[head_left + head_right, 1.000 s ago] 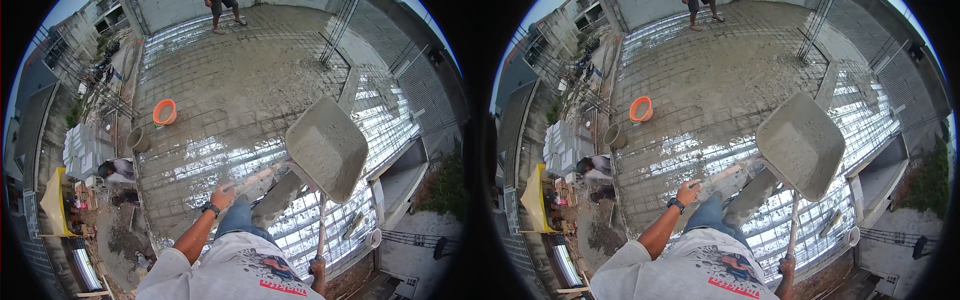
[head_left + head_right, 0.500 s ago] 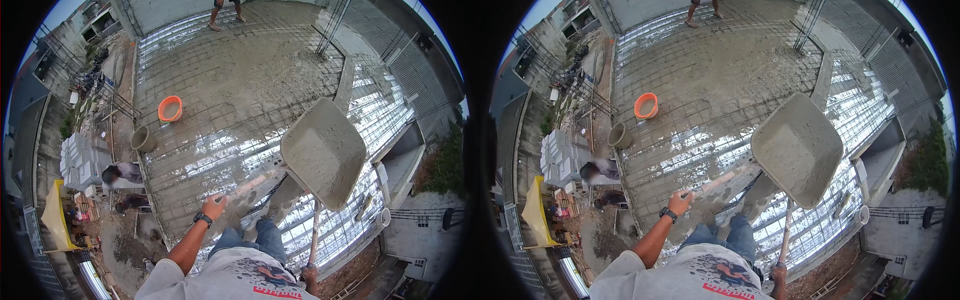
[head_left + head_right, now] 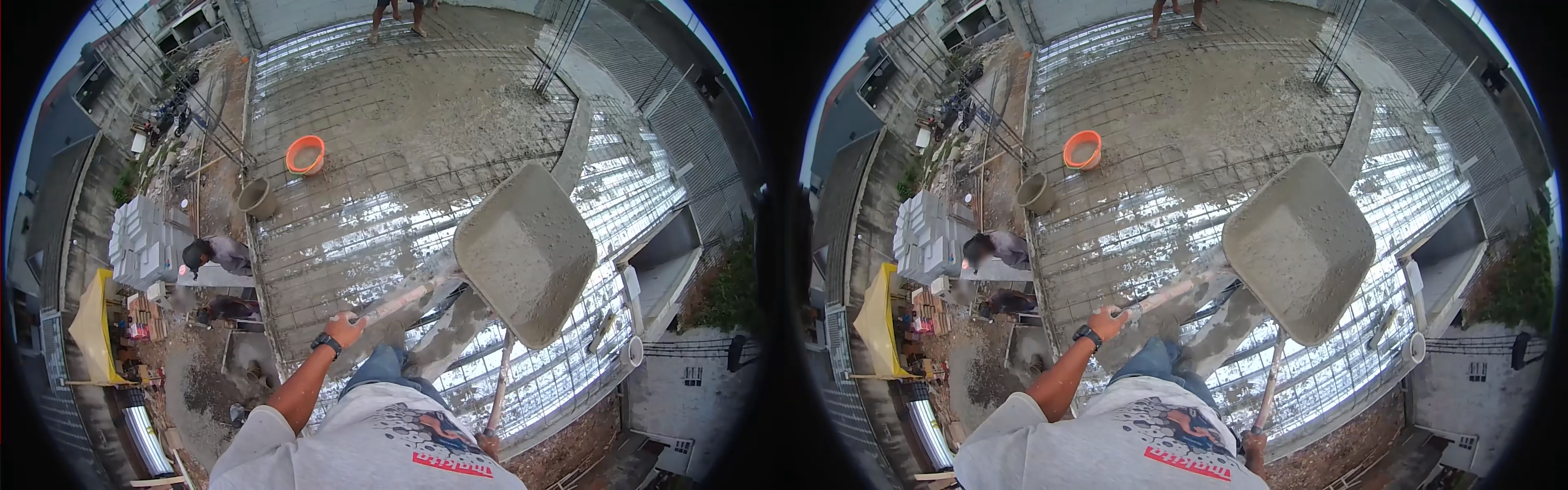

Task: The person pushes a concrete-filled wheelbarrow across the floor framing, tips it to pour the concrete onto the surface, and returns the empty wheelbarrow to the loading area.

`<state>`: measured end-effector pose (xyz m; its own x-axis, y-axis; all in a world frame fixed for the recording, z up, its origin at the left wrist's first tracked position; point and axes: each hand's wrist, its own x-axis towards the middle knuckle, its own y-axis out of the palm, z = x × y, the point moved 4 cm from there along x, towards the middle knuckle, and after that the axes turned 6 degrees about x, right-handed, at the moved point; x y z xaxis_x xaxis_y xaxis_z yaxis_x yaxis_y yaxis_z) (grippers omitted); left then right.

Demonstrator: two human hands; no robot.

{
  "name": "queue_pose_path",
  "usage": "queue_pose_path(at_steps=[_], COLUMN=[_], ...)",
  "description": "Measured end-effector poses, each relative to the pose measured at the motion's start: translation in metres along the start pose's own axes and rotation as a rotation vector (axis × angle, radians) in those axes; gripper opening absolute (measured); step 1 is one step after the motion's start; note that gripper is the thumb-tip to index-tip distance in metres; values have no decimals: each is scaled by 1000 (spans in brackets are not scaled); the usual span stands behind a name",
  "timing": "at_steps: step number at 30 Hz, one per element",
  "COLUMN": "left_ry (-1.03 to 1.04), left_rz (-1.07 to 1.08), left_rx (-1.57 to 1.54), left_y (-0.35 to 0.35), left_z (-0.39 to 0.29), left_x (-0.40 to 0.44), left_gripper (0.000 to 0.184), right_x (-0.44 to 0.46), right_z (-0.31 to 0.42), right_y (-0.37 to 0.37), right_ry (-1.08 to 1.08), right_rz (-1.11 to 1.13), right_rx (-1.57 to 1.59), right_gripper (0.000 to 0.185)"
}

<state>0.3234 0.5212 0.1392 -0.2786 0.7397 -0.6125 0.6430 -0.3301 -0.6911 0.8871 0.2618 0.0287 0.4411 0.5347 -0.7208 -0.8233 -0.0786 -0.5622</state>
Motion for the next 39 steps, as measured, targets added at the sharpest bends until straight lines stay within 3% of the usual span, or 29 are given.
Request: queue_pose_path(at_steps=[1,8,10,14,19,21,23,26,30,33,34,35,38,39], left_ry=[37,29,63,40,50,66,88,110,71,23,27,29,-24,-37], left_rz=[-47,14,-2,31,44,29,-9,-8,-18,40,55,73,158,190], left_rx=[109,331,341,349,339,336,334,321,295,310,332,355,361,365], left_y=[4,31,31,36,36,40,38,33,27,32,39,48,69,73], left_z=[5,51,61,79,109,129,149,174,202,231,244,257,294,302], left_x=[-9,-46,-59,-80,-95,-100,-100,-107,-135,-145,-147,-150,-162,-168], left_gripper=[68,92,93,98,97,95,92,91,91,94,95,96,103,104], right_x=[-6,-45,-67,-70,-66,-65,-90,-77,-156,-173,-177,-146,-161,-168], right_z=[-12,-44,-31,-72,-126,-155,-137,-185,-144,-145,-157,-222,-235,-236], right_y=[5,14,13,25,50,65,74,105,105,116,118,140,135,135], right_ry=[142,47,122,92,-119,-45,85,17,-177,-22,50,-106,-53,-76], right_rz=[-63,-18,-67,-70,-30,-70,-110,-114,15,-19,-36,-113,24,102], right_rx=[-9,97,19,79,-33,-38,-62,-96,328,215,148,264,210,391], right_gripper=[21,30,31,29,29,30,33,34,28,28,28,27,29,26])
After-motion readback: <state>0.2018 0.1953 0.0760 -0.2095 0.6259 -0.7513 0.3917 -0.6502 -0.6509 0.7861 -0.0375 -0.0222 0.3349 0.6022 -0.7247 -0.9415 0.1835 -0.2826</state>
